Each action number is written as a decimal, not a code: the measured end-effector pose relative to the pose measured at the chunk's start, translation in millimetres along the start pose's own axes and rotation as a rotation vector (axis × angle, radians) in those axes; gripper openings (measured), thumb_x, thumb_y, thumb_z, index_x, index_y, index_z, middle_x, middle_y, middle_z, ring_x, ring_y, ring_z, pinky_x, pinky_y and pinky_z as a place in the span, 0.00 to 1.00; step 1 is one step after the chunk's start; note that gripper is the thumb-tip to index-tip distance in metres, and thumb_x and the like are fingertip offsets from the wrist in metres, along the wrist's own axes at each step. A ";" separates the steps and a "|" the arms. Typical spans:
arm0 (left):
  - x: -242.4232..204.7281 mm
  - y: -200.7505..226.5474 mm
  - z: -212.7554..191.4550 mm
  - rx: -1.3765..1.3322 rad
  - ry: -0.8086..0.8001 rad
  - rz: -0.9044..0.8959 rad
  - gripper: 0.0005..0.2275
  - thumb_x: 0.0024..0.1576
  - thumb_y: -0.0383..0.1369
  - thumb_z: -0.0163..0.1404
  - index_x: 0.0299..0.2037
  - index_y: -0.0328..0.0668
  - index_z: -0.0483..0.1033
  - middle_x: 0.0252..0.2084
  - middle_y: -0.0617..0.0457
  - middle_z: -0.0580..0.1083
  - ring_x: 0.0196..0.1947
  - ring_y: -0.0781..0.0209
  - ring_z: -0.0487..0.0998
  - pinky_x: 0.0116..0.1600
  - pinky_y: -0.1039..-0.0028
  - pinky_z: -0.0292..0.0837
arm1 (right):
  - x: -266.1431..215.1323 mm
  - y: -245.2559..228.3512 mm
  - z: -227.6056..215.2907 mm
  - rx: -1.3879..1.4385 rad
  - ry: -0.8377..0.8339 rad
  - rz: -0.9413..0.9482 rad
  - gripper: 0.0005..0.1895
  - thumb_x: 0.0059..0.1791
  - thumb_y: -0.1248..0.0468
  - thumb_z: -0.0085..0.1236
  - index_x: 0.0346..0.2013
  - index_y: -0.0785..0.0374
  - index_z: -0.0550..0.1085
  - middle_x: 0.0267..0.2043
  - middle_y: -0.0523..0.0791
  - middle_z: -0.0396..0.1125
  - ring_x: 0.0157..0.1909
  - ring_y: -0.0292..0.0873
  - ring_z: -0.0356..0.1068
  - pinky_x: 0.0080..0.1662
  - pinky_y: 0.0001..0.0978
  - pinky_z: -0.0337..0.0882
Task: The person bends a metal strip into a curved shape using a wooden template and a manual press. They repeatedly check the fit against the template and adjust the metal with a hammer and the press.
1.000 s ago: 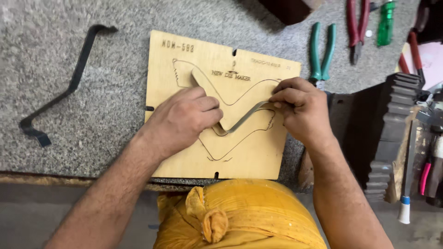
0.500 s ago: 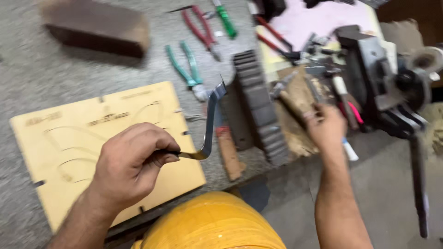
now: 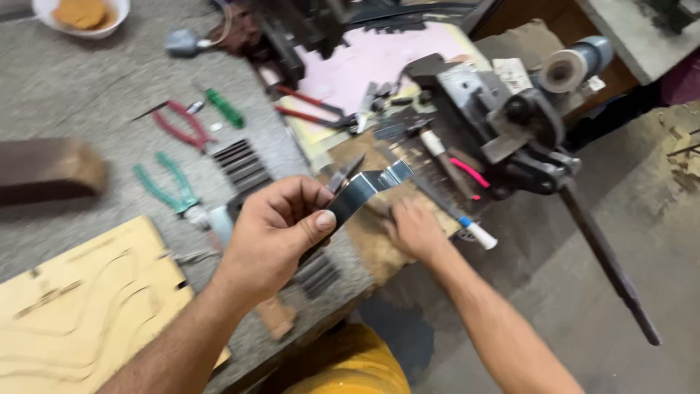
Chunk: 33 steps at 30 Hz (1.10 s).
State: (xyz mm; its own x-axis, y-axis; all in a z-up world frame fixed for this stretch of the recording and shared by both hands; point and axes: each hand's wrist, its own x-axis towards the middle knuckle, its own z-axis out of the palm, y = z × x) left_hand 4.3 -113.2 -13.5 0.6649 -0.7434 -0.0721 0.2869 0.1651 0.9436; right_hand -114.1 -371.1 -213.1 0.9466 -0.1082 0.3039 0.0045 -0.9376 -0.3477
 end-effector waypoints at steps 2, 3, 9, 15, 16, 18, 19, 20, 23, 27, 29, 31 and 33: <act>13.3 -12.6 24.6 -0.003 0.006 -0.045 0.05 0.59 0.24 0.56 0.42 0.30 0.76 0.31 0.56 0.74 0.28 0.71 0.71 0.33 0.79 0.68 | -41.9 -7.3 -16.3 0.065 0.068 0.033 0.16 0.46 0.60 0.62 0.42 0.66 0.70 0.43 0.56 0.68 0.45 0.62 0.68 0.46 0.51 0.69; 19.1 -21.1 38.3 -0.046 -0.009 -0.057 0.05 0.59 0.24 0.56 0.42 0.30 0.76 0.31 0.56 0.75 0.29 0.71 0.72 0.33 0.79 0.68 | -73.5 -8.9 -25.9 0.085 0.071 0.109 0.15 0.47 0.61 0.62 0.42 0.64 0.69 0.42 0.54 0.67 0.45 0.62 0.69 0.47 0.52 0.70; 88.6 -106.7 139.8 -0.149 -0.110 -0.102 0.07 0.59 0.26 0.59 0.43 0.30 0.77 0.31 0.55 0.75 0.28 0.71 0.71 0.32 0.79 0.66 | -241.5 48.9 -43.7 0.505 -0.276 0.806 0.22 0.42 0.61 0.64 0.46 0.61 0.67 0.31 0.56 0.72 0.34 0.62 0.72 0.37 0.50 0.71; 166.2 -250.8 285.5 -0.175 -0.287 -0.193 0.06 0.57 0.24 0.61 0.41 0.32 0.77 0.32 0.62 0.73 0.31 0.74 0.69 0.36 0.81 0.65 | -349.0 95.8 -77.1 0.648 -0.327 0.979 0.19 0.44 0.60 0.63 0.47 0.63 0.71 0.23 0.56 0.71 0.26 0.58 0.70 0.31 0.46 0.68; 172.3 -273.2 306.7 -0.126 -0.281 -0.222 0.05 0.57 0.24 0.60 0.40 0.32 0.78 0.31 0.61 0.73 0.30 0.74 0.69 0.35 0.81 0.65 | -364.0 95.5 -89.6 0.686 -0.274 0.988 0.19 0.44 0.61 0.62 0.46 0.63 0.72 0.22 0.54 0.70 0.23 0.55 0.70 0.30 0.45 0.68; 189.7 -307.3 341.9 0.072 -0.237 -0.255 0.05 0.56 0.25 0.60 0.38 0.33 0.80 0.29 0.61 0.74 0.28 0.74 0.69 0.34 0.81 0.67 | -380.3 104.6 -100.3 0.749 -0.112 0.983 0.20 0.44 0.63 0.61 0.49 0.66 0.73 0.23 0.50 0.69 0.22 0.49 0.67 0.27 0.42 0.68; 195.0 -319.0 352.7 0.213 -0.169 -0.275 0.05 0.55 0.26 0.61 0.37 0.33 0.80 0.28 0.61 0.75 0.27 0.74 0.70 0.33 0.80 0.68 | -384.8 111.1 -104.4 0.779 -0.048 0.961 0.20 0.44 0.64 0.61 0.50 0.67 0.74 0.23 0.47 0.69 0.21 0.46 0.66 0.26 0.41 0.68; 201.0 -327.7 360.3 0.356 -0.101 -0.294 0.05 0.54 0.27 0.61 0.36 0.34 0.81 0.27 0.61 0.75 0.26 0.74 0.71 0.33 0.80 0.69 | -386.1 117.1 -106.7 0.631 0.026 0.936 0.18 0.44 0.63 0.64 0.46 0.66 0.75 0.22 0.46 0.68 0.21 0.43 0.65 0.26 0.38 0.67; 203.7 -336.8 360.1 0.646 -0.076 -0.356 0.07 0.51 0.29 0.63 0.34 0.33 0.82 0.25 0.55 0.78 0.24 0.71 0.74 0.32 0.76 0.71 | -385.0 118.2 -124.3 0.376 0.197 0.897 0.15 0.45 0.63 0.68 0.43 0.65 0.75 0.22 0.43 0.66 0.21 0.36 0.64 0.26 0.31 0.66; 215.5 -333.1 359.7 0.700 -0.188 -0.377 0.08 0.51 0.30 0.63 0.36 0.34 0.83 0.28 0.52 0.81 0.26 0.70 0.79 0.34 0.76 0.74 | -345.4 161.0 -159.4 0.483 0.297 1.021 0.35 0.44 0.70 0.64 0.66 0.72 0.64 0.25 0.42 0.73 0.21 0.33 0.70 0.24 0.26 0.67; 211.4 -333.2 358.3 0.760 -0.203 -0.363 0.08 0.52 0.30 0.62 0.37 0.33 0.83 0.27 0.50 0.81 0.26 0.68 0.78 0.34 0.75 0.74 | -325.8 175.3 -171.7 0.446 0.341 0.911 0.36 0.47 0.72 0.62 0.69 0.72 0.62 0.34 0.45 0.74 0.31 0.35 0.73 0.34 0.26 0.72; 207.6 -332.3 357.6 0.774 -0.192 -0.360 0.08 0.52 0.31 0.62 0.37 0.34 0.83 0.27 0.52 0.81 0.26 0.69 0.79 0.34 0.75 0.74 | -308.9 183.3 -179.6 0.381 0.368 0.806 0.35 0.48 0.74 0.61 0.70 0.72 0.61 0.43 0.50 0.74 0.40 0.39 0.74 0.42 0.27 0.74; 211.3 -332.4 361.3 0.788 -0.193 -0.359 0.08 0.52 0.31 0.62 0.37 0.34 0.83 0.28 0.53 0.81 0.26 0.70 0.79 0.34 0.75 0.75 | -293.5 193.8 -185.5 0.295 0.379 0.700 0.34 0.47 0.75 0.61 0.68 0.72 0.61 0.54 0.58 0.72 0.49 0.45 0.75 0.49 0.31 0.73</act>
State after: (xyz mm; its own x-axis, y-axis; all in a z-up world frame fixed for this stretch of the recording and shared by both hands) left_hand -199.7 -559.3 -225.6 0.4776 -0.7728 -0.4180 -0.1495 -0.5403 0.8281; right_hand -450.9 -582.3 -205.1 0.5909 -0.7838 0.1910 -0.4084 -0.4948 -0.7671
